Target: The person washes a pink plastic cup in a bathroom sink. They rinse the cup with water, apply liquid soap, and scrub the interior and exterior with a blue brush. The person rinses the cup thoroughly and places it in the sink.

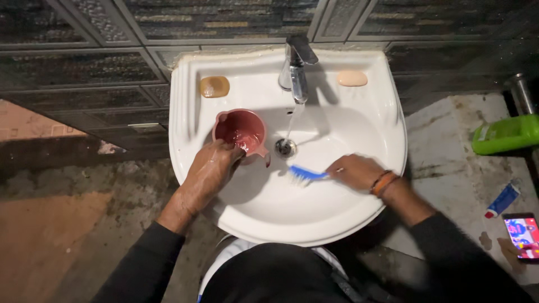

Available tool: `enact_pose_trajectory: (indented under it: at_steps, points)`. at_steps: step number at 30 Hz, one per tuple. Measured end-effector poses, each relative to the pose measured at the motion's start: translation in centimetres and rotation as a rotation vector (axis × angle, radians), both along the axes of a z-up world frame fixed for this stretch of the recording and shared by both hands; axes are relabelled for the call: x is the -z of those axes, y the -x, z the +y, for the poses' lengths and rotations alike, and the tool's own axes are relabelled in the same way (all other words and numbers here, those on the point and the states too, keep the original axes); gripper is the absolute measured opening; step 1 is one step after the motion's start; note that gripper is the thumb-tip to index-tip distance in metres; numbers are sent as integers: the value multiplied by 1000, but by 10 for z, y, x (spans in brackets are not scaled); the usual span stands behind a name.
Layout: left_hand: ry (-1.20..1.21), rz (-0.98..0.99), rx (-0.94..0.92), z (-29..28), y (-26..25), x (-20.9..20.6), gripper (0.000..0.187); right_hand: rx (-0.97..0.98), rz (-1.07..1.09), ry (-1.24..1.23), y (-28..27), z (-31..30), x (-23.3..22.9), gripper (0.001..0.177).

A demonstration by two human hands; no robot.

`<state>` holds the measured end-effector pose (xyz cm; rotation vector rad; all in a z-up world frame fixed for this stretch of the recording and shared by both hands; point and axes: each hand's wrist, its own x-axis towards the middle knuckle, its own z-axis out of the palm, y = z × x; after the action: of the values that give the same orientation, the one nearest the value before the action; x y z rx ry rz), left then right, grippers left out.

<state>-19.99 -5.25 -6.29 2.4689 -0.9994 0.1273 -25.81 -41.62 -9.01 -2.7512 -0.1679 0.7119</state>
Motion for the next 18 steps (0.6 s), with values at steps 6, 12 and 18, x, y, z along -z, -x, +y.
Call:
enact_pose_trajectory:
  at_steps: [6, 12, 18]
  points:
    - [43, -9, 45, -2, -5, 4, 6, 51, -329, 137, -13, 19, 32, 34]
    - [12, 57, 98, 11, -9, 1, 8, -29, 44, -63, 22, -13, 18, 31]
    - [12, 25, 115, 22, -1, 1, 14, 72, -303, 238, -9, 26, 46, 35]
